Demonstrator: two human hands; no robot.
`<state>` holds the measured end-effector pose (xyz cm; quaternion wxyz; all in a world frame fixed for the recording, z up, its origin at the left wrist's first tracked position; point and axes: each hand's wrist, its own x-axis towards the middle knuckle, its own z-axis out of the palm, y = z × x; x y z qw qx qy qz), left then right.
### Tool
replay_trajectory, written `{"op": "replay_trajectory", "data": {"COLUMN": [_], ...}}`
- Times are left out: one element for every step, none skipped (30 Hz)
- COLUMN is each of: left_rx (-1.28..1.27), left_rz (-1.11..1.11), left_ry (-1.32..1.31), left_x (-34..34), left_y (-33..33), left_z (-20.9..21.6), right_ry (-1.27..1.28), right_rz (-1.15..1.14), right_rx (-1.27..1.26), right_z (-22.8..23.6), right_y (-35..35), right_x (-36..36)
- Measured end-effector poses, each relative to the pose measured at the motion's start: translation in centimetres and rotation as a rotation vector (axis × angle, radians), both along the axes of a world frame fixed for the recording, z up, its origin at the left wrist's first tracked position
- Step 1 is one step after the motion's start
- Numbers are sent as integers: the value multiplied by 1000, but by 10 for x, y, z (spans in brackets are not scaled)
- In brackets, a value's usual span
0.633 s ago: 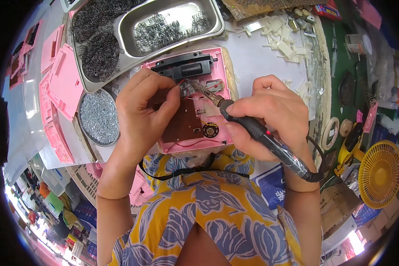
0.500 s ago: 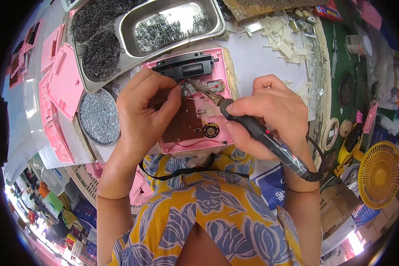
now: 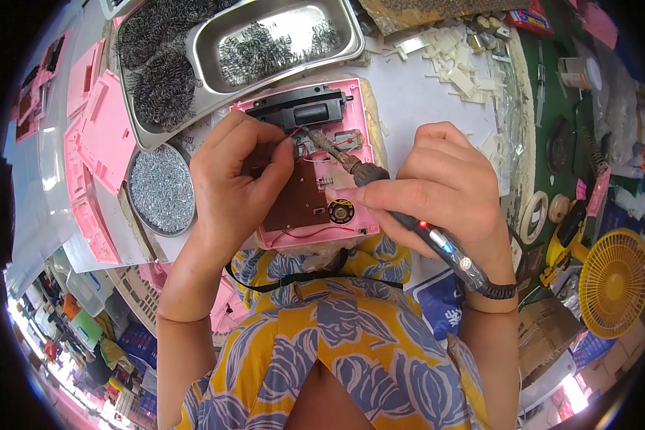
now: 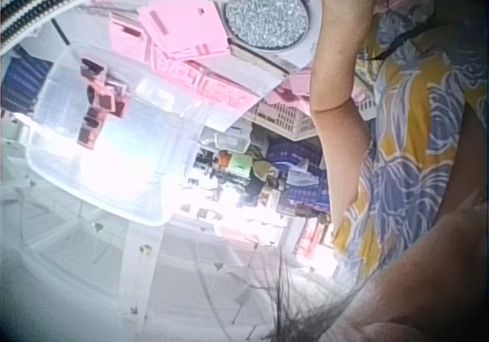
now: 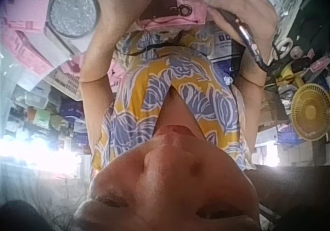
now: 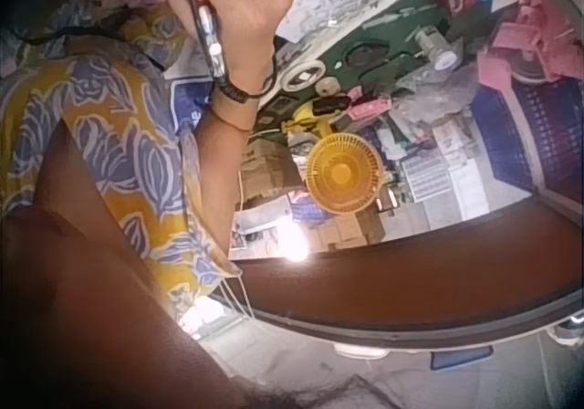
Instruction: Assembling a pink electronic toy, including soldering internal components and securing the casing with an electric screwdriver.
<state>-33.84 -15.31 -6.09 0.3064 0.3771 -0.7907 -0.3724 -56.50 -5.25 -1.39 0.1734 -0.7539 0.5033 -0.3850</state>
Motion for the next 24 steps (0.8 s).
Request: {"op": "replay_trajectory", "data": {"left_rx": [-8,-16,-26,-36,-47,-47,-46,-46,-51,-57,-62,-64,-66,-68,-72,-75,-78,-72,-65,-59,-55,-52,-48,-59], "left_rz": [0,0,0,0,0,1,3,5,5,5,5,6,7,7,7,7,8,8,9,10,11,12,12,10], "left_ry": [-2,-4,-5,-5,-6,-11,-16,-22,-23,-24,-25,-24,-23,-21,-21,-21,-22,-24,-26,-29,-31,-33,-35,-34], "left_x": [0,0,-1,-1,-1,-1,-1,-1,-1,-1,-1,-1,-1,-2,-2,-2,-2,-2,-2,-2,-2,-2,-1,-1], "left_y": [0,0,0,0,0,0,0,1,1,1,1,0,0,0,1,1,1,1,1,1,1,2,2,2], "left_z": [0,1,0,0,-1,0,1,1,1,0,0,0,1,1,1,0,0,0,1,1,1,1,1,1], "right_ry": [-21,-42,-58,-73,-89,-99,-108,-118,-120,-123,-125,-136,-146,-155,-158,-160,-163,-162,-160,-159,-151,-143,-135,-133], "right_rz": [1,2,-6,-14,-22,-21,-20,-18,-10,-1,6,9,13,16,18,20,22,23,23,25,28,31,34,33], "right_rx": [11,21,26,30,34,34,35,35,39,43,47,52,56,60,68,76,84,93,102,111,115,120,124,121], "right_z": [0,1,1,1,2,2,3,3,2,2,1,1,2,2,3,3,4,4,4,4,5,5,5,5], "right_y": [0,1,1,1,1,1,1,0,1,1,2,1,1,1,0,-1,-1,-2,-3,-4,-5,-6,-7,-8], "right_x": [-1,-2,-3,-5,-6,-7,-8,-9,-10,-12,-13,-14,-14,-15,-16,-16,-17,-18,-18,-17,-18,-18,-18,-17]}}
